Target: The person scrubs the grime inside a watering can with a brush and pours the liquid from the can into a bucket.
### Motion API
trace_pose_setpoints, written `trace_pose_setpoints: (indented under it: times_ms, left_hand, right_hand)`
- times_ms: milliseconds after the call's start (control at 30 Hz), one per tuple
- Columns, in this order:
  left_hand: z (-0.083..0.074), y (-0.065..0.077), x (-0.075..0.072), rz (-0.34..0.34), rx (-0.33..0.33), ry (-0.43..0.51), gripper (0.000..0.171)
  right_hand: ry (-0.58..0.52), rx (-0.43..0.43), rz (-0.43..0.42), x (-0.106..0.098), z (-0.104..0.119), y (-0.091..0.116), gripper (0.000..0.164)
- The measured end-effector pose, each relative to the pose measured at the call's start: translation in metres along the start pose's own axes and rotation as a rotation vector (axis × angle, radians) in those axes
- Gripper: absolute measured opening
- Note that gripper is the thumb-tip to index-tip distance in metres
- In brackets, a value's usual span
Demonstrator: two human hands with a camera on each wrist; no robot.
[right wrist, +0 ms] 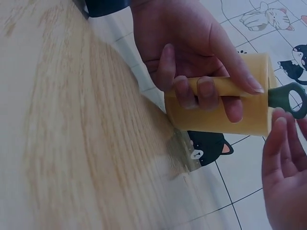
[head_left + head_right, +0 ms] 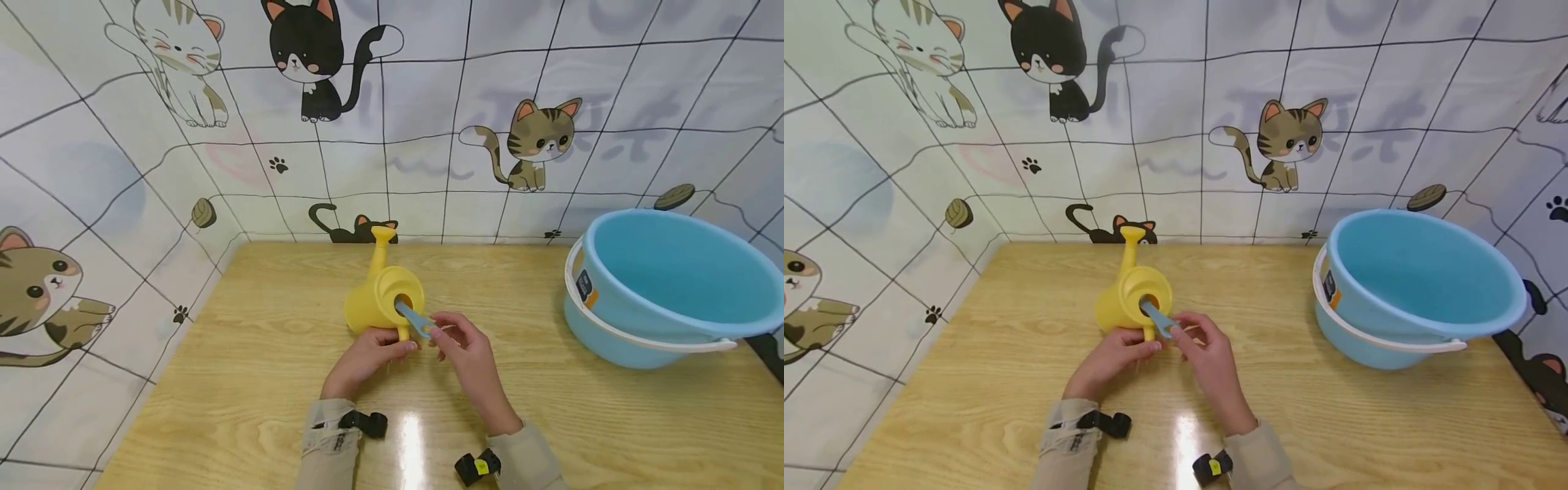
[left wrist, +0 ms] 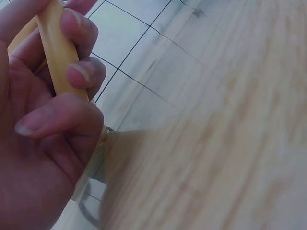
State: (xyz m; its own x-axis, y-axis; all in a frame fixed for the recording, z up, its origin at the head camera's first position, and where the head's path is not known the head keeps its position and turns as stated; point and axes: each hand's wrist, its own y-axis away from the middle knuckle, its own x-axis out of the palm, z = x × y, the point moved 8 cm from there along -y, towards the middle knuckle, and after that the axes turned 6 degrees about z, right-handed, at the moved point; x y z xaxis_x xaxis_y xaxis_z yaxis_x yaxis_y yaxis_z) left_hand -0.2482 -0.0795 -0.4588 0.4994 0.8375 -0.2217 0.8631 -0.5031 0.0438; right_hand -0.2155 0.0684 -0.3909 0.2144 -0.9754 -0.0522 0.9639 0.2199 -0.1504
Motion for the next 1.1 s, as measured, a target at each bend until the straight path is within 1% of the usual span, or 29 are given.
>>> trace_pose_setpoints:
  times_ms: [100, 200, 233, 267, 333, 533, 600, 700, 833, 1000, 1067, 1100]
  left_hand:
    - [-0.011, 0.005, 0.001, 0.012, -0.011, 0.005, 0.035]
    - [-0.022, 0.009, 0.002, 0.022, -0.018, 0.003, 0.036]
    - [-0.023, 0.01, 0.003, 0.026, -0.014, 0.0, 0.037]
    - [-0.023, 0.01, 0.003, 0.023, -0.012, 0.001, 0.037]
    - [-0.022, 0.01, 0.003, 0.024, -0.014, 0.003, 0.039]
    - [-0.022, 0.01, 0.003, 0.031, -0.021, 0.0, 0.038]
    - [-0.023, 0.01, 0.003, 0.03, -0.019, -0.001, 0.036]
    - [-0.022, 0.01, 0.002, 0.024, -0.025, 0.0, 0.035]
    - [-0.02, 0.01, 0.001, 0.012, -0.036, 0.0, 0.034]
    - [-0.021, 0.01, 0.001, 0.011, -0.028, 0.011, 0.034]
    - [-0.021, 0.01, 0.002, 0.017, -0.028, 0.01, 0.035]
    - [-0.021, 0.01, 0.002, 0.02, -0.03, 0.012, 0.036]
  right_hand:
    - [-0.049, 0.046, 0.011, 0.0, -0.013, -0.003, 0.03]
    - [-0.093, 0.042, 0.017, -0.002, -0.026, -0.006, 0.031]
    - [-0.099, 0.037, 0.013, -0.003, -0.03, -0.007, 0.031]
    - [-0.104, 0.03, 0.008, -0.003, -0.033, -0.008, 0.032]
    - [-0.094, 0.025, -0.001, -0.004, -0.032, -0.008, 0.03]
    - [-0.056, -0.004, -0.029, -0.007, -0.029, -0.007, 0.018]
    - [-0.057, 0.001, -0.058, -0.01, -0.029, -0.006, 0.016]
    - [-0.088, 0.007, -0.116, -0.016, -0.03, -0.004, 0.016]
    - [-0.104, -0.013, -0.154, -0.022, -0.027, -0.003, 0.018]
    - [-0.098, -0.065, -0.171, -0.026, -0.029, -0.003, 0.019]
    - [-0.115, -0.116, -0.177, -0.029, -0.04, -0.006, 0.02]
    - [-0.122, -0.128, -0.184, -0.031, -0.045, -0.006, 0.02]
